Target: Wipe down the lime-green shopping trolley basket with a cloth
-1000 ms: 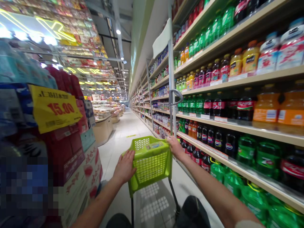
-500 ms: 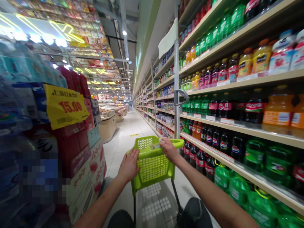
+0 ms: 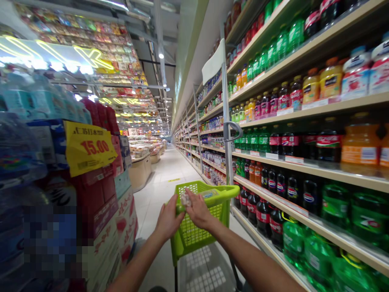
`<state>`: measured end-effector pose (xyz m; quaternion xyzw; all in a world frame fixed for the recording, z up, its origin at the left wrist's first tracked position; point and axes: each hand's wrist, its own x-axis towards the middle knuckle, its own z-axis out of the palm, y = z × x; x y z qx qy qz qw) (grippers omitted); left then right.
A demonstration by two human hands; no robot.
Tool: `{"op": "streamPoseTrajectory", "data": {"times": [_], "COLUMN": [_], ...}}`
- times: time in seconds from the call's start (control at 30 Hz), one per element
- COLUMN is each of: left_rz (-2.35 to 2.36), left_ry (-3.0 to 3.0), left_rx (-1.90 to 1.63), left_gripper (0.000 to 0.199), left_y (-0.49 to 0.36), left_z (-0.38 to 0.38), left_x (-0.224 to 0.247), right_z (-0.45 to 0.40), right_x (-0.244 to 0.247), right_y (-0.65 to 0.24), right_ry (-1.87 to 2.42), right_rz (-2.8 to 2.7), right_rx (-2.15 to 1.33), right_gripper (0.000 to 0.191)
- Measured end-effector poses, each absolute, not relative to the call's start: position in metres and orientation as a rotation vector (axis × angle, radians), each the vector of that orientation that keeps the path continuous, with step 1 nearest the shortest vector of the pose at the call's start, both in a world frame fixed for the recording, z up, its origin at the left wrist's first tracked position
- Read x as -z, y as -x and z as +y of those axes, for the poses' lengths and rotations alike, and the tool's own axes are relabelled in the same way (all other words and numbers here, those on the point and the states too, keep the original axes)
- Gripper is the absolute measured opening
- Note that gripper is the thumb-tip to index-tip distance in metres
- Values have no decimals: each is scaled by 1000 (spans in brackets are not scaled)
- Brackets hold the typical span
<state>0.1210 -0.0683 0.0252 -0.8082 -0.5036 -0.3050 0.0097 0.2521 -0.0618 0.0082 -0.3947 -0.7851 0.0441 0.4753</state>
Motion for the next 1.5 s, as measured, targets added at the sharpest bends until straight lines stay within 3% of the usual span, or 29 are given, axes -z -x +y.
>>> {"op": "streamPoseTrajectory", "data": {"times": [0.13, 0.3, 0.4, 0.63, 0.73, 0.9, 1.2, 1.5], "left_rz": [-1292, -1232, -1152, -1423, -1467, -1137, -1384, -1059], "left_ry": [2669, 2589, 2559, 2388, 2380, 2587, 2459, 2680], "left_rx": [1154, 957, 903, 1010, 1084, 998, 1093, 1020], "left_gripper": [49, 26, 30, 32, 31, 27, 33, 27], "left_y": [-164, -200, -174, -84, -109, -181, -82, -182], "left_z": [-63, -57, -52, -37, -39, -48, -43, -56], "left_x": [-31, -22, -10, -10, -16, -18, -24, -23], "right_z": [-55, -35, -28, -33, -35, -42, -53, -58], "right_x": [-11, 13, 24, 32, 36, 39, 40, 45], "right_y": [-282, -314, -327, -330, -319, -313, -310, -316], "right_ry": [962, 1133, 1201, 1082, 1081, 1058, 1007, 939], "right_rz": [-1745, -1629, -1675, -1702, -1647, -1668, -1680, -1668], "right_rx": [-360, 166, 368, 392, 389, 417, 401, 416], "right_gripper": [51, 43, 37, 37, 37, 35, 36, 39]}}
